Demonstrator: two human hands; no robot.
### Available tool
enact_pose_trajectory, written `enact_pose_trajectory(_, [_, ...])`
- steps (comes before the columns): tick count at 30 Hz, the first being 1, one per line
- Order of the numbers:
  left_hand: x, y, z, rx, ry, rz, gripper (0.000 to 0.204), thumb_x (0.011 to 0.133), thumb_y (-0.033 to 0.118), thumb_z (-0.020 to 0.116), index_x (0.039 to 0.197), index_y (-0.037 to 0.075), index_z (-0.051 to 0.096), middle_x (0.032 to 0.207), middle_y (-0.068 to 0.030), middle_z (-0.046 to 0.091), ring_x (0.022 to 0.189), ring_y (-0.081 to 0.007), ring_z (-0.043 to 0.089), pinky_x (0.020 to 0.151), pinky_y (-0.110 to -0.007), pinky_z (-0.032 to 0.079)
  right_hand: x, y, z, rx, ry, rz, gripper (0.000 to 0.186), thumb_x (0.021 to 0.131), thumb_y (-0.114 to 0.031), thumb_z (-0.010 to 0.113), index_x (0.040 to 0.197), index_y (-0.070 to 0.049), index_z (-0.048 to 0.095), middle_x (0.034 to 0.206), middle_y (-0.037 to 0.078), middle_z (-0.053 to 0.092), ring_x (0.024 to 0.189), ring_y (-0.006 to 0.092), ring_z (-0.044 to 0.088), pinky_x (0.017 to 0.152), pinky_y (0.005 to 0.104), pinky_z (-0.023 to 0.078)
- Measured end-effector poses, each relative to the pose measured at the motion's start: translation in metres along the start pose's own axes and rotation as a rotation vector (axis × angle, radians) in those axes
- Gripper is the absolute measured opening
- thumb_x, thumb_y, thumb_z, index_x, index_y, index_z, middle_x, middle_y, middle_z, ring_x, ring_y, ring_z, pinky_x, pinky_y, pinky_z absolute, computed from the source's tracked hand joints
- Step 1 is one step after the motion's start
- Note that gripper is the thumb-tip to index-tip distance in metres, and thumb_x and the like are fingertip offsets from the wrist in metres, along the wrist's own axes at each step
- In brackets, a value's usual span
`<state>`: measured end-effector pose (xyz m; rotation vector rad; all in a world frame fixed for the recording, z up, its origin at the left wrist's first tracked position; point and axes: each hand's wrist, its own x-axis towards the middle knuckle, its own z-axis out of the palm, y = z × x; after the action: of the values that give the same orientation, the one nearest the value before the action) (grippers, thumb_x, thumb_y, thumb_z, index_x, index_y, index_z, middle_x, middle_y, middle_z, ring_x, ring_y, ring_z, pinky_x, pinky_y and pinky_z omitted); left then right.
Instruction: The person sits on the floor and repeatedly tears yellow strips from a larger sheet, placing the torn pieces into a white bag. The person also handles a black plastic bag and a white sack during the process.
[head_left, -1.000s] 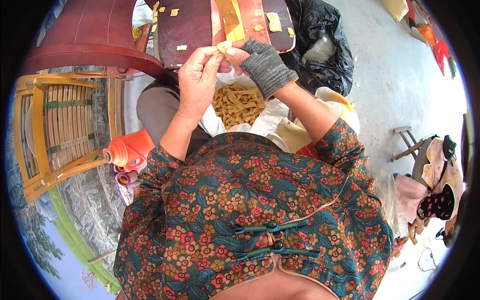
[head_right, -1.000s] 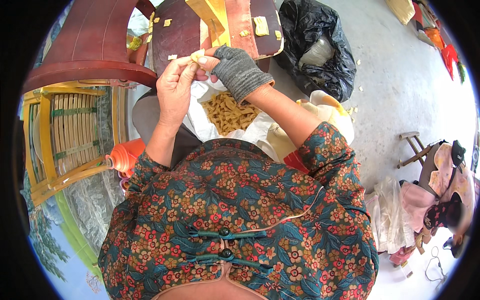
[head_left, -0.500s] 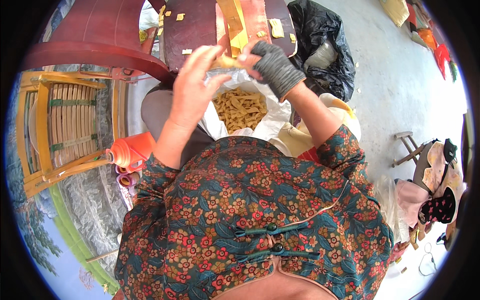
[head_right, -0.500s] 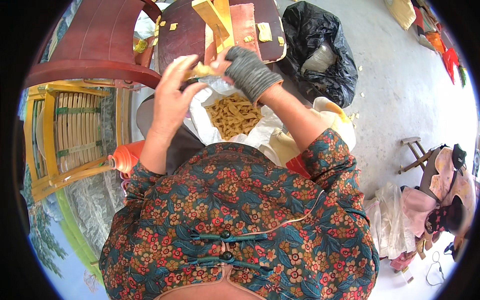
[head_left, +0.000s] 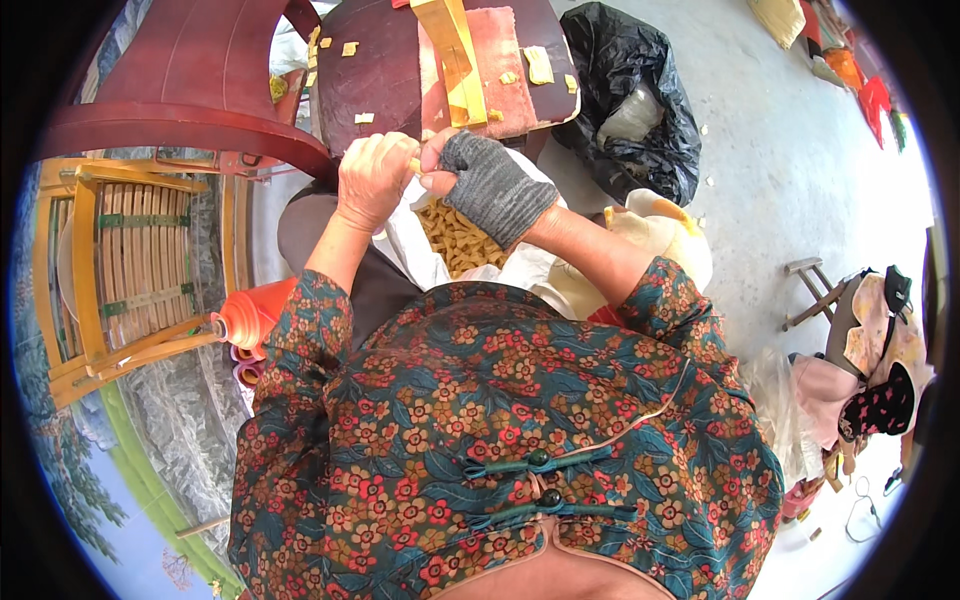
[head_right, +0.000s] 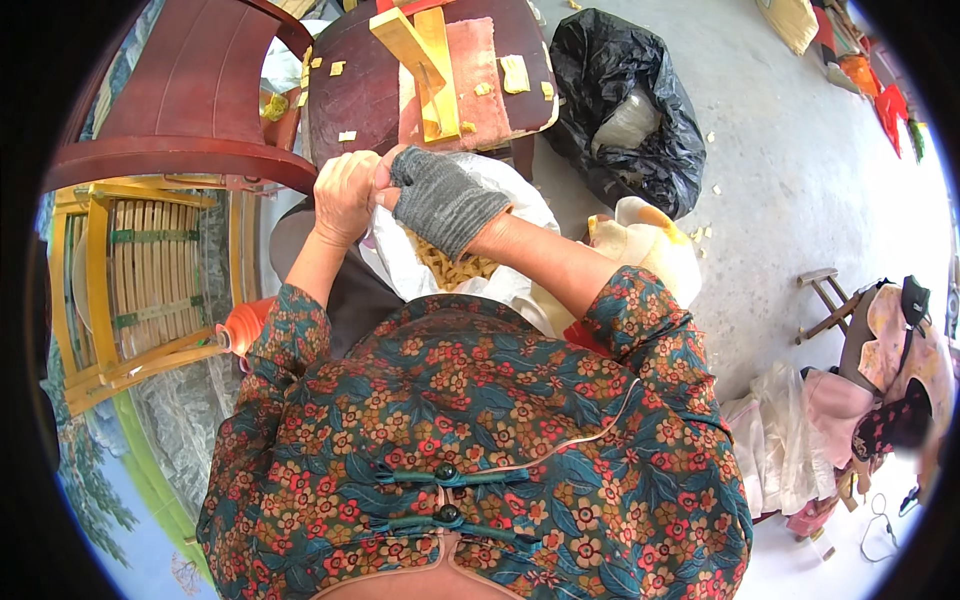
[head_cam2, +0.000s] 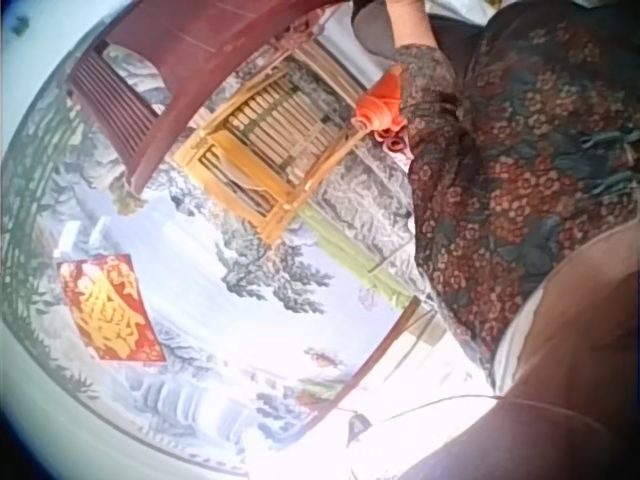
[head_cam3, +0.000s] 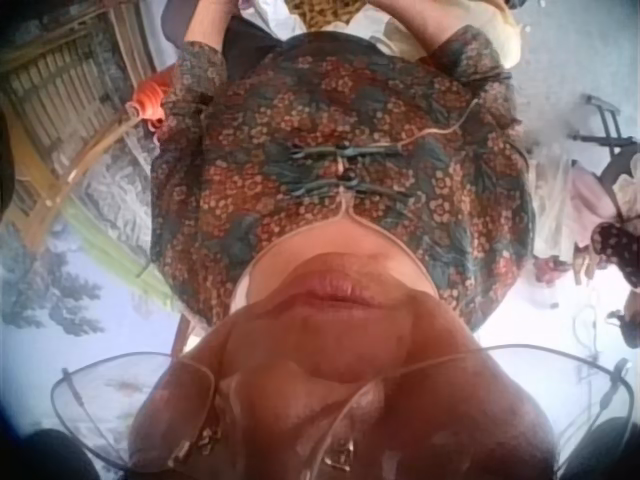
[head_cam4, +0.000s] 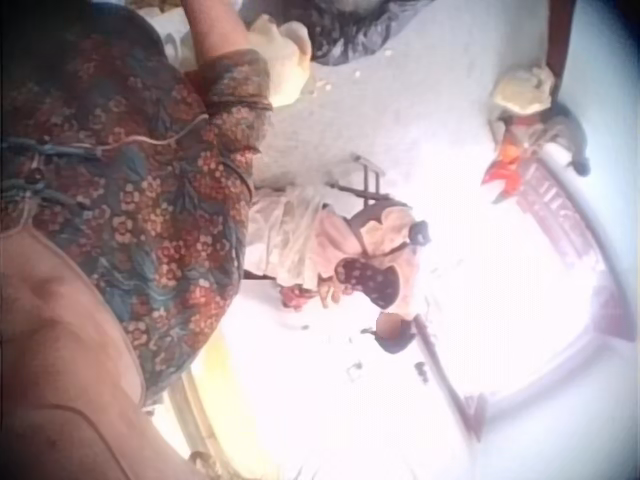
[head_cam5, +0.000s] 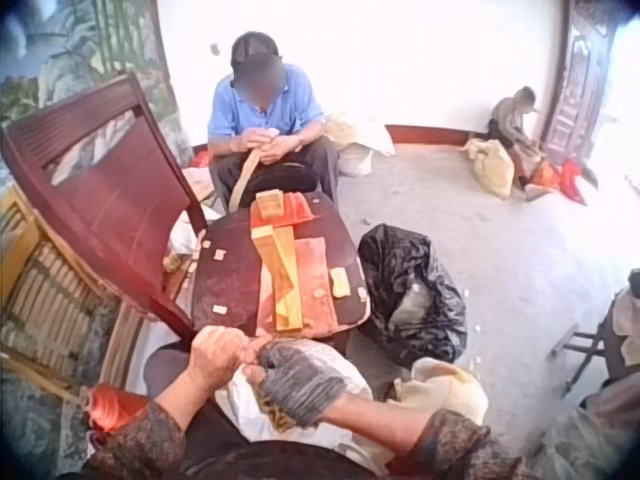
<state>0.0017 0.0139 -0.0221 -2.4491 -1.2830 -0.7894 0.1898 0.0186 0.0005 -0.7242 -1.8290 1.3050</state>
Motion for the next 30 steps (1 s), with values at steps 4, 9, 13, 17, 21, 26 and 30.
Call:
enact_pose_trajectory(4, [0.005, 0.0, 0.014, -0.076, -0.089, -0.22, 0.012, 0.084, 0.019, 0.056, 0.092, 0.01, 0.054, 0.079, -0.0018, 0.058, 0.069, -0.0181, 0.059, 0.057, -0.028, 0.046, 0.011, 0.012, -0.005, 0.15, 0.132, -0.004, 0.015, 0.079, -0.016, 0.06, 0.089, -0.006, 0.055, 0.076, 0.001, 0.056, 0.07, 0.0106, 0.052, 0.064, 0.0241, 0.044])
enact_pose_trajectory(9, [0.03, 0.006, 0.008, -1.49, -0.061, -0.931, 0.023, 0.088, 0.012, 0.054, 0.11, 0.004, 0.053, 0.085, -0.0004, 0.056, 0.067, -0.0052, 0.051, 0.06, -0.019, 0.046, 0.029, 0.021, -0.041, 0.412, 0.185, 0.343, 0.024, 0.08, -0.02, 0.061, 0.098, -0.004, 0.055, 0.064, 0.003, 0.058, 0.049, 0.0079, 0.044, 0.044, 0.0204, 0.034])
enact_pose_trajectory(13, [0.041, 0.013, 0.004, -1.15, -0.102, -0.838, 0.025, 0.087, 0.014, 0.056, 0.109, 0.002, 0.053, 0.081, -0.0005, 0.057, 0.065, -0.0049, 0.048, 0.063, -0.02, 0.045, 0.034, 0.027, -0.048, 0.434, 0.19, 0.409, 0.026, 0.076, -0.02, 0.065, 0.09, 0.001, 0.056, 0.062, 0.005, 0.06, 0.053, 0.0105, 0.053, 0.049, 0.0214, 0.041])
enact_pose_trajectory(17, [0.044, 0.009, 0.006, -0.826, -0.143, -0.734, 0.022, 0.088, 0.017, 0.056, 0.104, 0.002, 0.056, 0.076, 0.0022, 0.055, 0.061, -0.0037, 0.045, 0.061, -0.018, 0.043, 0.041, 0.042, -0.05, 0.027, 0.2, 0.365, 0.026, 0.075, -0.022, 0.067, 0.084, 0.001, 0.06, 0.064, 0.008, 0.061, 0.058, 0.0123, 0.058, 0.052, 0.0226, 0.045])
enact_pose_trajectory(21, [0.053, 0.003, 0.009, -1.277, -0.089, -0.98, 0.022, 0.089, 0.022, 0.055, 0.102, 0.004, 0.057, 0.073, 0.0041, 0.053, 0.058, -0.0021, 0.042, 0.057, -0.017, 0.041, 0.049, 0.031, -0.053, -0.012, 0.26, 0.391, 0.025, 0.075, -0.023, 0.067, 0.08, 0.0, 0.062, 0.064, 0.008, 0.062, 0.058, 0.0136, 0.059, 0.055, 0.0249, 0.047])
enact_pose_trajectory(26, [0.059, -0.008, 0.029, -1.273, -0.044, -1.044, 0.023, 0.088, 0.024, 0.057, 0.102, 0.005, 0.058, 0.072, 0.0049, 0.051, 0.058, -0.0015, 0.042, 0.053, -0.017, 0.038, 0.063, 0.034, -0.058, -0.114, 0.307, 0.401, 0.025, 0.076, -0.025, 0.065, 0.08, -0.001, 0.063, 0.062, 0.007, 0.061, 0.055, 0.0148, 0.058, 0.054, 0.0286, 0.045])
enact_pose_trajectory(30, [0.062, -0.022, 0.04, -1.106, -0.046, -0.959, 0.023, 0.087, 0.023, 0.058, 0.099, 0.003, 0.059, 0.067, 0.0047, 0.051, 0.055, -0.0016, 0.042, 0.05, -0.017, 0.037, 0.07, 0.037, -0.057, -0.211, 0.334, 0.303, 0.022, 0.076, -0.023, 0.064, 0.078, -0.001, 0.063, 0.059, 0.007, 0.061, 0.055, 0.015, 0.058, 0.057, 0.0283, 0.045])
